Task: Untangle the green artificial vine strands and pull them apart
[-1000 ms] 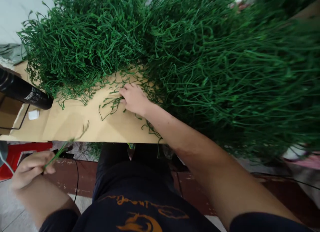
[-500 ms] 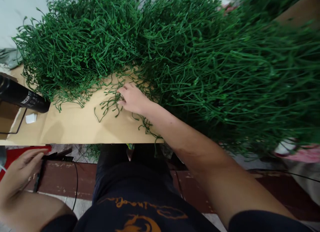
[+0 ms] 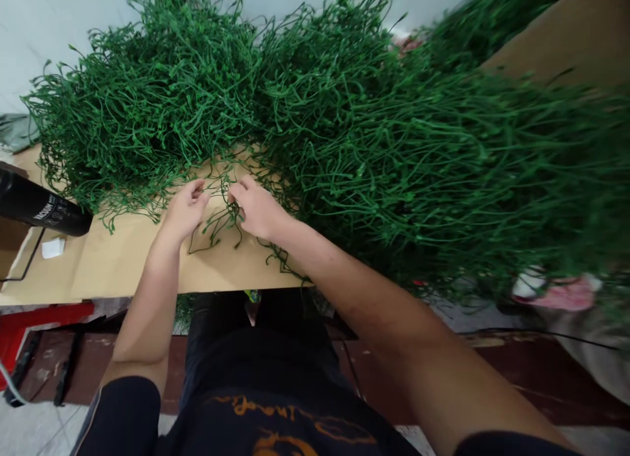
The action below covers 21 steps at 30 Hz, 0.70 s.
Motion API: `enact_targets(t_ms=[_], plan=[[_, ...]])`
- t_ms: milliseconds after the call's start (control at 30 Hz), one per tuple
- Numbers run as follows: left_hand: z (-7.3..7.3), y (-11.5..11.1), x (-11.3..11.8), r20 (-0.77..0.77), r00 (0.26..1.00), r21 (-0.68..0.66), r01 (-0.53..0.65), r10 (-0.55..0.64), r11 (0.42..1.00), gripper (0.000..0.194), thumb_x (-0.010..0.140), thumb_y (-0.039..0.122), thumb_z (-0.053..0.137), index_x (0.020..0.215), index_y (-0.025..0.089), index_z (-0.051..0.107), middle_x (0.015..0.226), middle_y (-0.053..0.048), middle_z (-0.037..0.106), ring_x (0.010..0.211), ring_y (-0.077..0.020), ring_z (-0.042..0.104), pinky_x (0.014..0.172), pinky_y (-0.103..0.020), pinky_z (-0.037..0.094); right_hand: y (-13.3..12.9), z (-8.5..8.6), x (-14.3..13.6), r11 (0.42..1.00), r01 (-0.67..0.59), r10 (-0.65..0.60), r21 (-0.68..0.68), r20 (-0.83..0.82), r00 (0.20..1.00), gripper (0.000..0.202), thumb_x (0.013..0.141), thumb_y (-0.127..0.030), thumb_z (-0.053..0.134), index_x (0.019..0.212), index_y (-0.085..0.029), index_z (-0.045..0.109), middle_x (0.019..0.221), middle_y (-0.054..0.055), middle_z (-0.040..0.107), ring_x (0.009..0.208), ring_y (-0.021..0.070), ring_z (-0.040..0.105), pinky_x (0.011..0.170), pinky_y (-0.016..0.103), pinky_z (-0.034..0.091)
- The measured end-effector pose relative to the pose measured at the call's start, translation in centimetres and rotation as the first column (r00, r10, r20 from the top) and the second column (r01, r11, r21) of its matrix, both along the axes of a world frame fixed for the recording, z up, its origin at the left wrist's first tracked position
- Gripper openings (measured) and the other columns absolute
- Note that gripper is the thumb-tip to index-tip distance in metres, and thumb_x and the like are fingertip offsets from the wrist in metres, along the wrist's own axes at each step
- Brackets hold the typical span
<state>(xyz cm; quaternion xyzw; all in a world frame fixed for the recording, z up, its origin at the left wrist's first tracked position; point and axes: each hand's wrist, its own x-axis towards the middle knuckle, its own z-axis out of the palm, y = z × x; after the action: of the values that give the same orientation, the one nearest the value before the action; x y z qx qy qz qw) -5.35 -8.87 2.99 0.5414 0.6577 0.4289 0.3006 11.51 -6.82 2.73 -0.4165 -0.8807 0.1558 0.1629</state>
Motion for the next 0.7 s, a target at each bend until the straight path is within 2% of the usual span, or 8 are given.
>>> enact_targets(t_ms=[100, 200, 300, 400, 533, 633, 700], plan=[[-0.2, 1.9, 1.2, 0.271, 0.960, -0.147, 0.120, -0.076, 0.982, 0.036, 0.074, 0.041, 0.063, 0.096, 0.012, 0.059, 0.087, -0.005, 0.064, 0.076, -0.0112, 0.058, 0.070, -0.024, 0.045, -0.3, -0.2, 0.6, 1.000, -0.025, 0.024, -0.011, -0.061, 0.998, 0.037, 0.067, -0.002, 0.042, 0.100, -0.013, 0.054, 0.106, 0.010, 0.047, 0.088, 0.0180, 0.052, 0.078, 0.032, 0.044], [-0.5, 2.3, 1.8, 0.408, 0.904, -0.189, 0.218, -0.126, 0.957, 0.034, 0.069, 0.043, 0.068, 0.077, 0.012, 0.058, 0.063, 0.002, 0.056, 0.055, -0.0058, 0.048, 0.054, -0.019, 0.038, -0.6, -0.3, 0.4, 0.994, -0.110, 0.108, -0.009, -0.106, 0.988, 0.033, 0.073, -0.005, 0.040, 0.102, -0.012, 0.055, 0.108, 0.012, 0.050, 0.096, 0.0199, 0.052, 0.084, 0.034, 0.044], [-1.0, 2.3, 1.5, 0.499, 0.859, -0.153, 0.217, -0.114, 0.964, 0.035, 0.060, 0.039, 0.075, 0.077, 0.013, 0.059, 0.058, 0.004, 0.055, 0.049, -0.0053, 0.045, 0.047, -0.018, 0.033, -1.4, 0.2, -0.1, 0.976, -0.218, 0.217, 0.006, -0.123, 0.968, 0.033, 0.079, -0.009, 0.042, 0.108, -0.012, 0.055, 0.117, 0.014, 0.050, 0.107, 0.0220, 0.050, 0.094, 0.039, 0.042], [-1.3, 2.2, 0.9, 0.586, 0.806, -0.084, 0.161, -0.082, 0.983, 0.037, 0.053, 0.034, 0.080, 0.077, 0.014, 0.059, 0.058, 0.005, 0.056, 0.051, -0.0053, 0.048, 0.048, -0.018, 0.035, -3.0, 0.3, 0.0, 0.965, -0.261, 0.263, 0.029, -0.137, 0.955, 0.045, 0.079, -0.013, 0.048, 0.125, -0.010, 0.047, 0.131, 0.017, 0.044, 0.118, 0.0253, 0.046, 0.099, 0.043, 0.041], [-0.8, 1.3, 0.4, 0.671, 0.734, -0.017, 0.154, -0.102, 0.988, 0.033, 0.055, 0.028, 0.079, 0.078, 0.016, 0.059, 0.066, 0.004, 0.057, 0.056, -0.0037, 0.050, 0.054, -0.018, 0.039, -5.3, -1.2, 1.9, 0.960, -0.277, 0.280, 0.049, -0.077, 0.957, 0.053, 0.078, -0.013, 0.051, 0.130, -0.009, 0.044, 0.136, 0.020, 0.040, 0.125, 0.0291, 0.042, 0.101, 0.047, 0.042], [0.0, 0.5, 0.3, 0.768, 0.617, 0.049, 0.216, -0.175, 0.975, 0.027, 0.060, 0.027, 0.076, 0.077, 0.015, 0.059, 0.059, 0.004, 0.048, 0.052, -0.0039, 0.044, 0.053, -0.019, 0.038, -6.0, -2.0, 4.6, 0.976, -0.217, 0.217, 0.011, -0.029, 0.976, 0.053, 0.076, -0.015, 0.056, 0.127, -0.009, 0.047, 0.132, 0.022, 0.043, 0.121, 0.0294, 0.046, 0.100, 0.047, 0.044], [0.4, 0.0, 0.2, 0.816, 0.529, 0.113, 0.249, -0.233, 0.962, 0.025, 0.061, 0.028, 0.075, 0.074, 0.016, 0.059, 0.053, 0.006, 0.039, 0.047, -0.0039, 0.036, 0.050, -0.020, 0.035, -5.7, -1.7, 6.3, 0.982, -0.189, 0.188, -0.020, -0.028, 0.982, 0.044, 0.077, -0.019, 0.056, 0.120, -0.009, 0.053, 0.125, 0.020, 0.049, 0.115, 0.0280, 0.051, 0.096, 0.045, 0.047]])
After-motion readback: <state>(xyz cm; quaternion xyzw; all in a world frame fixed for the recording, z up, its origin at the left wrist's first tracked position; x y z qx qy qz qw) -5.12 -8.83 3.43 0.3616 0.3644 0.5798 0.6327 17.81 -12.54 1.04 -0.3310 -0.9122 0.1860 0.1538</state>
